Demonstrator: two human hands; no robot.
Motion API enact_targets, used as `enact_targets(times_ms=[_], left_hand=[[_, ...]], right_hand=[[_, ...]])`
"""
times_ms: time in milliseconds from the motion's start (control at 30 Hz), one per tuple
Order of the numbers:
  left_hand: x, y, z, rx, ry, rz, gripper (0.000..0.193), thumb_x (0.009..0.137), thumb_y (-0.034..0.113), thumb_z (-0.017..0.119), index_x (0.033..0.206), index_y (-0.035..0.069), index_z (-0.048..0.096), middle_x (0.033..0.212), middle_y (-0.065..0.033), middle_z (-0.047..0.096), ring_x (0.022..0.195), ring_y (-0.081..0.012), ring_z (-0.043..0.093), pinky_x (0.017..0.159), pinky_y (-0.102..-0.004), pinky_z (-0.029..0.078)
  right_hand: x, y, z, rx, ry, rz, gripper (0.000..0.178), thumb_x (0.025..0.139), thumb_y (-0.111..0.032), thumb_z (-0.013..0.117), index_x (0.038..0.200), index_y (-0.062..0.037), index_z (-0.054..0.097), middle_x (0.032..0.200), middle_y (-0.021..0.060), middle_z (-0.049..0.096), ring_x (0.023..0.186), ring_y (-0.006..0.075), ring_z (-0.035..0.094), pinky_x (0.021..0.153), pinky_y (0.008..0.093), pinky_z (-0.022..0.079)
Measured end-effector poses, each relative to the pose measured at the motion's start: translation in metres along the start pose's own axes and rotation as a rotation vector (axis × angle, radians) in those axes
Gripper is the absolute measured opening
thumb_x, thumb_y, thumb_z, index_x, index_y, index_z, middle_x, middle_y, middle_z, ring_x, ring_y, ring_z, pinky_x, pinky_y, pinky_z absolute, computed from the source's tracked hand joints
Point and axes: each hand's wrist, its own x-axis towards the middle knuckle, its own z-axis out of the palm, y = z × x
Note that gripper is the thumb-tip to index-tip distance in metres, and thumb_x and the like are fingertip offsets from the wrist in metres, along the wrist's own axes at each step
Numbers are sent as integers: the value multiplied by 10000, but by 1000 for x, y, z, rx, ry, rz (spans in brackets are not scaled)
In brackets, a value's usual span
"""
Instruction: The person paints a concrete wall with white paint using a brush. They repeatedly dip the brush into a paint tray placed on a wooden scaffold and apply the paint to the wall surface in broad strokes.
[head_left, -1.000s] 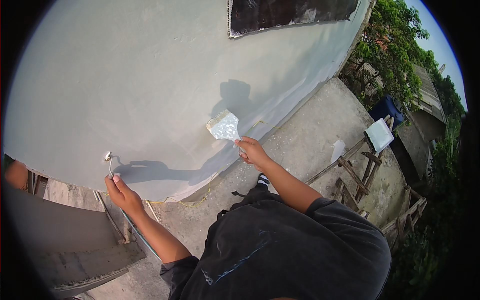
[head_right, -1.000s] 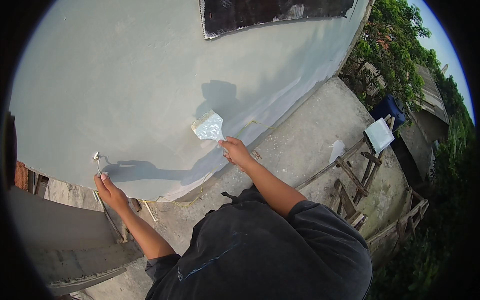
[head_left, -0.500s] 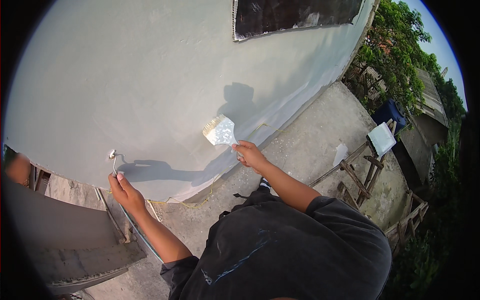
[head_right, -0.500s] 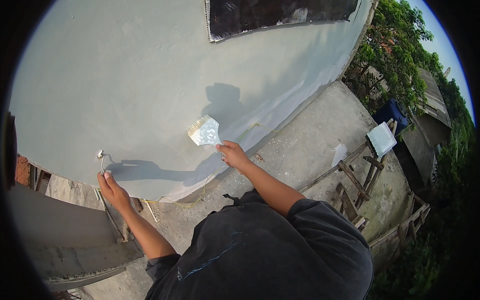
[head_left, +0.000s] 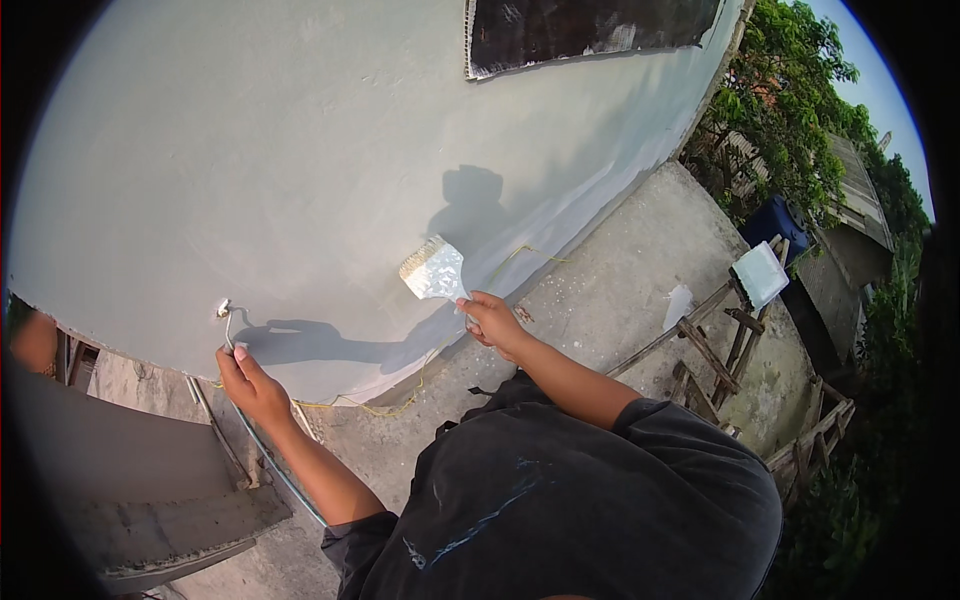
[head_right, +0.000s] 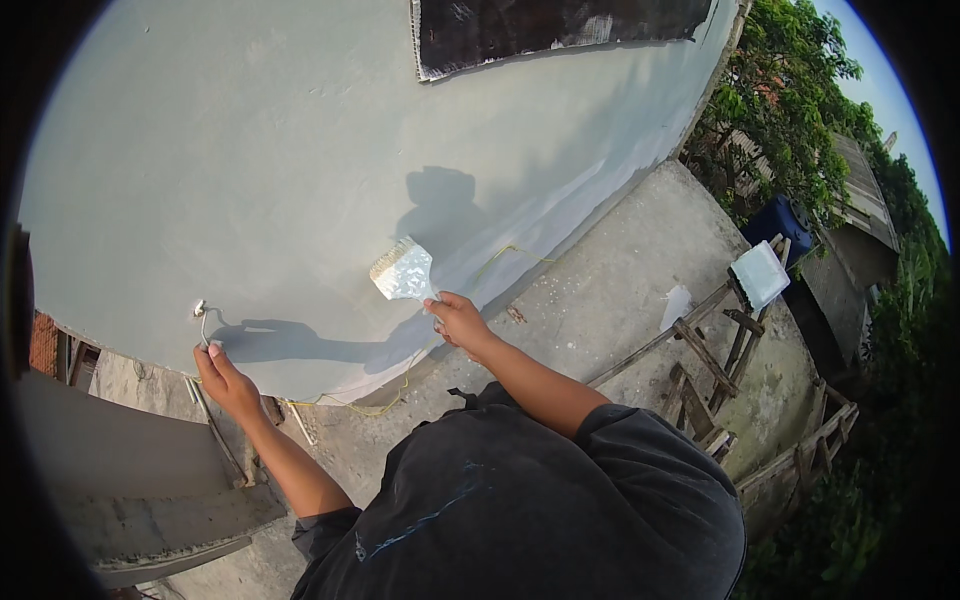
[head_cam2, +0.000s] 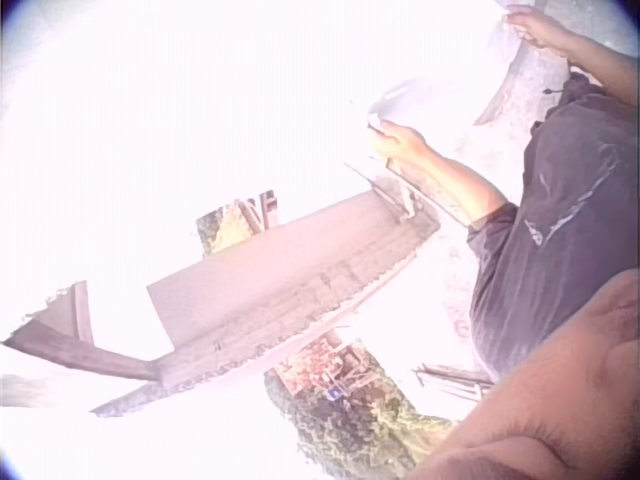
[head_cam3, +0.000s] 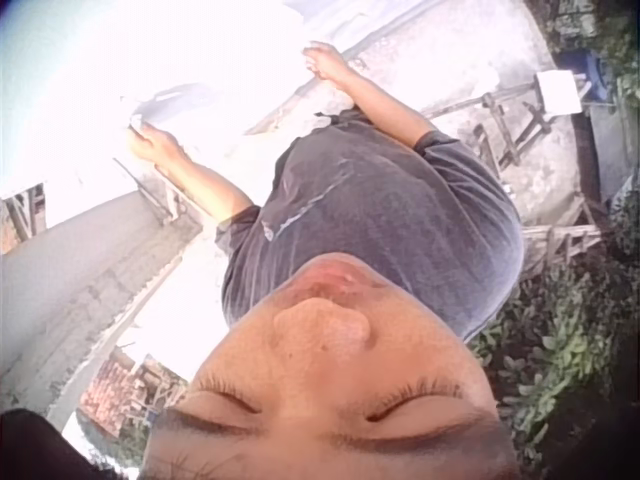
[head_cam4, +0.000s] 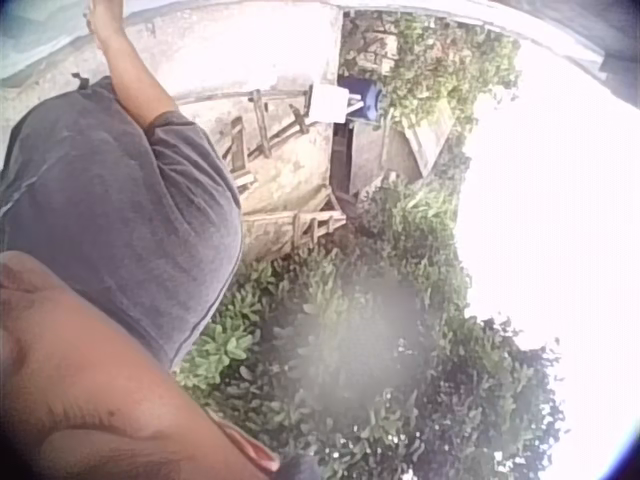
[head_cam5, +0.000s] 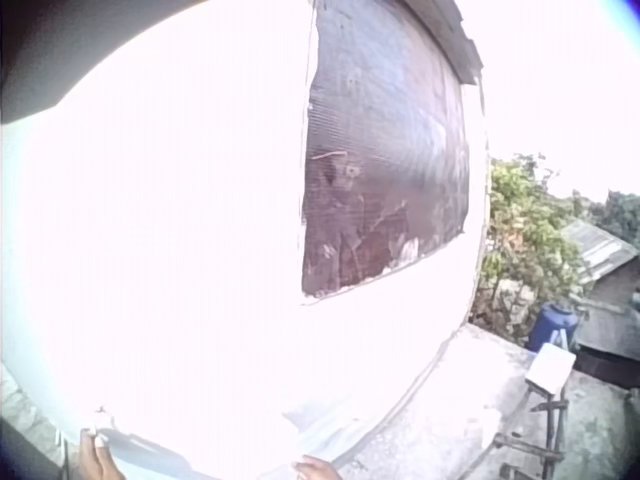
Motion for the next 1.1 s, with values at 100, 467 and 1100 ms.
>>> enact_targets(times_ms=[100, 467, 1100], left_hand=[[1, 3, 1, 10, -4, 10, 285, 989, 264, 435, 844, 20, 457, 662, -33, 378, 619, -143, 341, 557, -304, 279], [0, 1, -2, 18, 7, 25, 274, 986, 263, 442, 874, 17, 486, 679, -45, 413, 635, -153, 367, 572, -306, 294], [0, -1, -1, 12, 12, 35, 262, 984, 244, 437, 850, 19, 459, 667, -44, 389, 622, -154, 344, 561, -304, 278]], right_hand=[[10, 19, -9, -32, 72, 82, 195, 926, -271, 572, 862, -93, 523, 546, -23, 401, 396, 35, 296, 367, 226, 169], [-7, -30, 44, -109, -82, -399, 195, 943, -248, 574, 853, -90, 503, 590, -40, 403, 489, 36, 362, 417, 207, 258], [0, -18, 40, -22, -15, -241, 183, 946, -253, 562, 853, -101, 520, 559, -20, 419, 396, 50, 323, 365, 233, 214]])
